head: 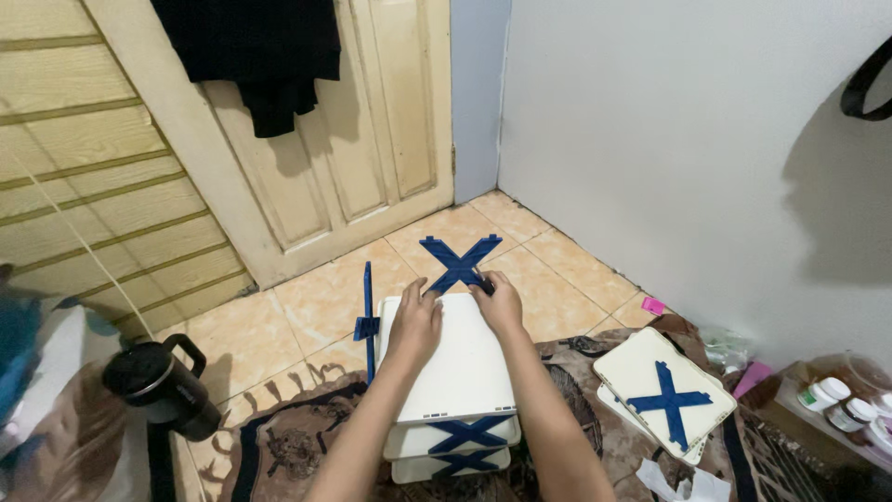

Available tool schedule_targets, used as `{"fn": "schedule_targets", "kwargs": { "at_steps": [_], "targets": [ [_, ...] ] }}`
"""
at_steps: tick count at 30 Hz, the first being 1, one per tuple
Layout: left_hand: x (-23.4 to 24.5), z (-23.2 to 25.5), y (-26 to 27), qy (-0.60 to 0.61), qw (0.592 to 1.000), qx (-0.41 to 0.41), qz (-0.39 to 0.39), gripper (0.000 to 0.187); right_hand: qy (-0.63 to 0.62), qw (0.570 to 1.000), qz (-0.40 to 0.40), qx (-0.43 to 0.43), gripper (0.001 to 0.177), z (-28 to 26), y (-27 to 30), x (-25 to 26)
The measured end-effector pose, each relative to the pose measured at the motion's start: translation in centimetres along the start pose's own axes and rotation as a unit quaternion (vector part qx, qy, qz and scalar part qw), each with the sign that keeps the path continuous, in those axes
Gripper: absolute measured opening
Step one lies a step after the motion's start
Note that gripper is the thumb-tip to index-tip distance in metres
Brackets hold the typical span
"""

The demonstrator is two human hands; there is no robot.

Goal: The person assembles a stack of white plastic trays by attaching blue plastic corner pieces using a screwdriver. They then wipe the top tray with a white cloth and place it back on the stack.

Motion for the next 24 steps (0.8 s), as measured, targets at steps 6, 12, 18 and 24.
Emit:
{"fn": "schedule_targets", "kwargs": {
  "at_steps": [6,12,18,24],
  "targets": [
    [5.3,2.8,5.4,0.068,0.987,-0.003,-0.142,0.015,0.054,0.998,-0.011,-0.017,0.039,2.0,-0.2,3.2],
    [5.7,4.8,5.7,0.056,0.997,-0.023,-0.050,0.027,0.161,0.984,0.012,-0.076,0.032,7.5,2.6,7.0],
    [-2.7,9.8,2.3,0.048,0.995,-0.061,-0.060,0.041,0.234,0.964,0.025,-0.126,0.029,12.5,6.9,10.3],
    [-14.5,16.8,-0.7,0.052,0.989,-0.109,-0.089,0.047,0.255,0.938,0.033,-0.233,0.031,19.8,11.9,17.5]
  ]
}}
Point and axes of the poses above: each hand's wrist, its own y-axis away from the middle knuckle, its own x-axis out of the back of the hand, z = x × y, the point moved 6 cm from there along -y, towards the middle knuckle, and after that the axes turned 11 degrees about -z, right-handed, at the moved point
